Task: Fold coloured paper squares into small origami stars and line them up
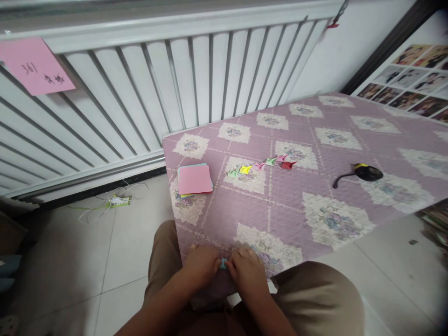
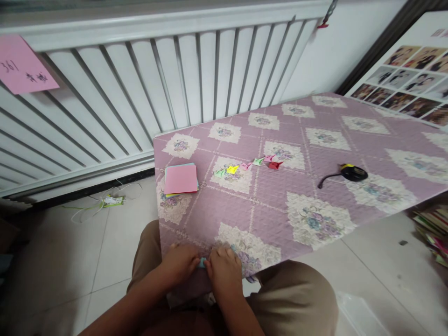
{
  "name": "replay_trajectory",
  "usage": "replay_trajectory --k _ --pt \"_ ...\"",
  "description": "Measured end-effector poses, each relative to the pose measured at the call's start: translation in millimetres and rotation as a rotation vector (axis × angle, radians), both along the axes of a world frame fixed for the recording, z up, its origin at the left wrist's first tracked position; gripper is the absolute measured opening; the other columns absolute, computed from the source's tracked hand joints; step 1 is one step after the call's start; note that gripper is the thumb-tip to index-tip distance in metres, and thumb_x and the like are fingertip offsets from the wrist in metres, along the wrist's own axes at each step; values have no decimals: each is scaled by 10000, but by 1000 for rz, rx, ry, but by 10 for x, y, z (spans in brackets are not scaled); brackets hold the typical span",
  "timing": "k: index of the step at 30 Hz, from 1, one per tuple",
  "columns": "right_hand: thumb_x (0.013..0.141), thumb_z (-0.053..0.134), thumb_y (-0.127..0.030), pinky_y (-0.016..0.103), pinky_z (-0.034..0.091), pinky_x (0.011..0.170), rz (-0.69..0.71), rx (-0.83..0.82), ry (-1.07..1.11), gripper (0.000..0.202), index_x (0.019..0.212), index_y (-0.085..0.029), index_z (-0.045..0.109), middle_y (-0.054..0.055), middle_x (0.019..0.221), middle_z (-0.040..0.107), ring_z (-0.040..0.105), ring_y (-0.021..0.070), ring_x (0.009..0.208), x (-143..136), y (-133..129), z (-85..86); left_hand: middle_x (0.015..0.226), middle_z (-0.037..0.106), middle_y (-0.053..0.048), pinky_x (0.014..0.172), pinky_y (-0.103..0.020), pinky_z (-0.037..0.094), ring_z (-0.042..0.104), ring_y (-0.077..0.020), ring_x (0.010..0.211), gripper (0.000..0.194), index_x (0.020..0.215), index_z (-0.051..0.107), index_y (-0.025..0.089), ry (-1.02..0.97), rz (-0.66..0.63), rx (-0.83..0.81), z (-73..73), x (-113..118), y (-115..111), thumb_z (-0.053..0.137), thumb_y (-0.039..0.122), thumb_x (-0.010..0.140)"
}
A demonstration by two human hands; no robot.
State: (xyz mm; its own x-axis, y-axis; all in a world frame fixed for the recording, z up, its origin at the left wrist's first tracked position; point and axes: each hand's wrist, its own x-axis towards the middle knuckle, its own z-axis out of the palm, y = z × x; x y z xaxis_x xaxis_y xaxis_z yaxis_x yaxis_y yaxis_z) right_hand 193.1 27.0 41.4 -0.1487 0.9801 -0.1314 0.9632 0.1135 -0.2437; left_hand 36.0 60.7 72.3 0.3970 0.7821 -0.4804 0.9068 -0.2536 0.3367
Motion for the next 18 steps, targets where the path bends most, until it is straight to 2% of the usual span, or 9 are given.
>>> replay_trajectory --k 6,11,18 --pt "835 630 -284 353 374 750 -22 -23 -7 122 730 -222 623 58 899 646 555 255 921 -29 9 57 900 717 -79 734 -348 452 651 -267 843 220 864 705 208 23 -16 -20 3 0 48 518 321 840" --pt "835 629 -264 347 367 752 -29 -12 15 116 725 -226 625 54 896 642 551 248 924 -28 2 59 828 720 -28 649 -268 441 646 -217 768 170 824 725 244 26 -62 -73 31 -36 177 592 346 796" --pt "835 630 -272 350 373 756 -23 -18 14 111 733 -227 627 54 911 645 552 248 920 -18 11 74 788 714 -27 630 -266 444 642 -213 727 164 841 738 245 38 -136 -106 9 -71 306 644 355 761"
